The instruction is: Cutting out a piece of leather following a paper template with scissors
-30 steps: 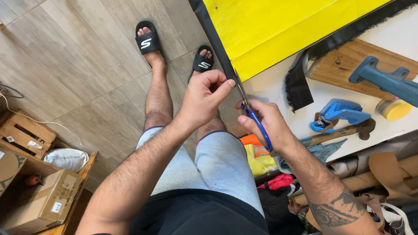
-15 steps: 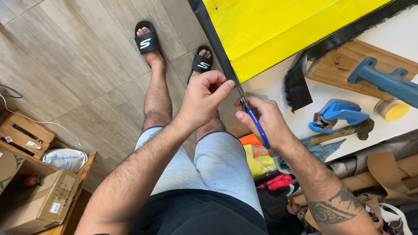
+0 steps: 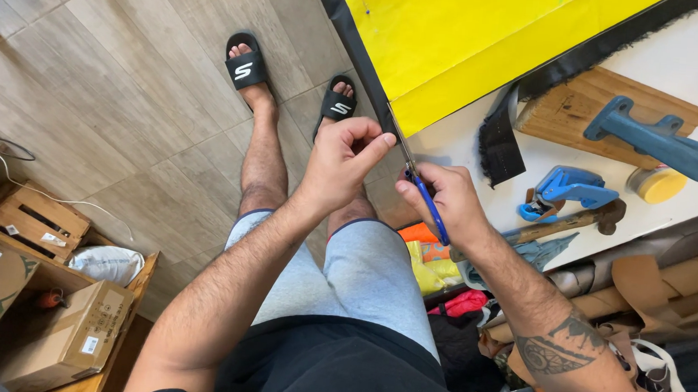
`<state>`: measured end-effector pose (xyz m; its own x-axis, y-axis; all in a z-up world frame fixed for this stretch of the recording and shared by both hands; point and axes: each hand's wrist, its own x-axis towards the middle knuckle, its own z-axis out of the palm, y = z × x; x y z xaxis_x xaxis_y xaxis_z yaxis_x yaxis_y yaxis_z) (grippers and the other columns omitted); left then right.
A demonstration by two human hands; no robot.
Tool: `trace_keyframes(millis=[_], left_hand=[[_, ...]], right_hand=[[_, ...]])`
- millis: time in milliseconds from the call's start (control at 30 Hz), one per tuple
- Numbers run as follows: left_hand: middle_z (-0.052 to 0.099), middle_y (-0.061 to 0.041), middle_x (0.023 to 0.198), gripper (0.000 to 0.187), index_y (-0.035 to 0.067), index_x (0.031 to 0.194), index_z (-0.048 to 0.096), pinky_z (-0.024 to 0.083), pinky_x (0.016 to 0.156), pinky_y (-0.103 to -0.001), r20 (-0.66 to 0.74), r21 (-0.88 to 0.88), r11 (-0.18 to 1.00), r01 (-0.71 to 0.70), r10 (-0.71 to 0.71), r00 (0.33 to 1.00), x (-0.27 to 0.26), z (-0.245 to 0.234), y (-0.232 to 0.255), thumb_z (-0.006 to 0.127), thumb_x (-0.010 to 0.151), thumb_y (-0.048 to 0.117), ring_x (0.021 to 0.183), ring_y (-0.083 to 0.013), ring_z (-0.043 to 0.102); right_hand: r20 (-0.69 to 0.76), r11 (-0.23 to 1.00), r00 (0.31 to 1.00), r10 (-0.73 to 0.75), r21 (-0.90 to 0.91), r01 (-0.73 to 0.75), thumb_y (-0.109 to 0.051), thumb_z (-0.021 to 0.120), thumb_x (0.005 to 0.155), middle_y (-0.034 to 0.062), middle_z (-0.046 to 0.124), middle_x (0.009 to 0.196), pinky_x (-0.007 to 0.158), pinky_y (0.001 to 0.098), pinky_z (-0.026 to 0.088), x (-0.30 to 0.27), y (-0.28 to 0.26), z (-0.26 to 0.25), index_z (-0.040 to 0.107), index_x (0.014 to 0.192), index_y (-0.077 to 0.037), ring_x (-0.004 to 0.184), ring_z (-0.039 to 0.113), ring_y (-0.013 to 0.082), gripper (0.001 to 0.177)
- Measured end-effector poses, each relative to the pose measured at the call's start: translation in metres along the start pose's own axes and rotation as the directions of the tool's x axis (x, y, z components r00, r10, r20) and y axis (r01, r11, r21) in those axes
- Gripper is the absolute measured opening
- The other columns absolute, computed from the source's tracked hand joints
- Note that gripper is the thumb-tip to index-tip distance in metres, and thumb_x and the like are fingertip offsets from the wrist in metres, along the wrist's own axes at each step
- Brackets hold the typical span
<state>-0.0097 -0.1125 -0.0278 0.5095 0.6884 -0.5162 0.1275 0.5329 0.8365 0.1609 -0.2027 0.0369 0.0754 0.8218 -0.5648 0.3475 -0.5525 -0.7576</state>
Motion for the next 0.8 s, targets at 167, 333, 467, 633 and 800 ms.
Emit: trace_keyframes(millis=[167,333,467,633,800], left_hand=[[0.055,-0.001,0.057,0.017,0.01,0.076,0.072,0.04,0.054,-0.022,-0.002,0.012,1.0,-0.017,0.017,1.0,0.0,-0.003,0.005,0.073,0.092,0.016,0.059,-0.0061,0.047],[0.058,0.0,0.057,0.014,0.01,0.078,0.073,0.043,0.055,-0.023,-0.018,0.029,0.999,-0.02,0.021,1.0,0.0,-0.006,0.005,0.075,0.091,0.016,0.059,-0.0065,0.049],[0.058,-0.001,0.056,0.014,0.01,0.077,0.073,0.043,0.055,-0.023,-0.007,0.049,0.997,-0.051,0.051,0.999,0.0,-0.01,0.007,0.075,0.091,0.015,0.058,-0.0077,0.05],[0.057,-0.001,0.057,0.012,0.01,0.079,0.075,0.044,0.056,-0.023,0.003,0.047,0.996,-0.07,0.07,0.998,0.001,-0.013,0.004,0.075,0.09,0.014,0.058,-0.008,0.052],[0.06,-0.006,0.058,0.009,0.008,0.081,0.076,0.045,0.058,-0.027,0.035,0.032,0.995,-0.09,0.089,0.995,0.004,-0.019,-0.003,0.074,0.089,0.012,0.062,-0.0115,0.054]], right_hand=[[0.004,1.0,1.0,-0.008,-0.009,0.008,-0.03,0.07,0.097,0.011,0.049,0.048,0.05,0.0293,0.041,0.006,-0.011,0.0,0.056,0.066,-0.01,0.046,0.047,0.0212,0.04],[-0.004,1.0,1.0,-0.004,-0.017,0.004,-0.028,0.069,0.097,0.0058,0.049,0.044,0.05,0.0269,0.042,0.012,-0.005,0.001,0.052,0.062,-0.013,0.045,0.05,0.0195,0.041],[-0.004,0.999,1.0,0.006,-0.051,-0.006,-0.026,0.068,0.098,0.0067,0.049,0.043,0.05,0.0274,0.042,0.018,-0.009,0.001,0.053,0.063,-0.012,0.044,0.05,0.0198,0.04],[-0.011,0.997,0.999,0.032,-0.071,-0.033,-0.025,0.067,0.099,0.0067,0.051,0.044,0.052,0.027,0.044,0.022,-0.017,0.002,0.06,0.069,-0.011,0.045,0.051,0.0167,0.034],[-0.024,0.994,0.998,0.058,-0.095,-0.06,-0.025,0.068,0.1,0.0071,0.053,0.045,0.052,0.0276,0.044,0.034,-0.03,0.002,0.065,0.074,-0.009,0.047,0.052,0.0143,0.03]])
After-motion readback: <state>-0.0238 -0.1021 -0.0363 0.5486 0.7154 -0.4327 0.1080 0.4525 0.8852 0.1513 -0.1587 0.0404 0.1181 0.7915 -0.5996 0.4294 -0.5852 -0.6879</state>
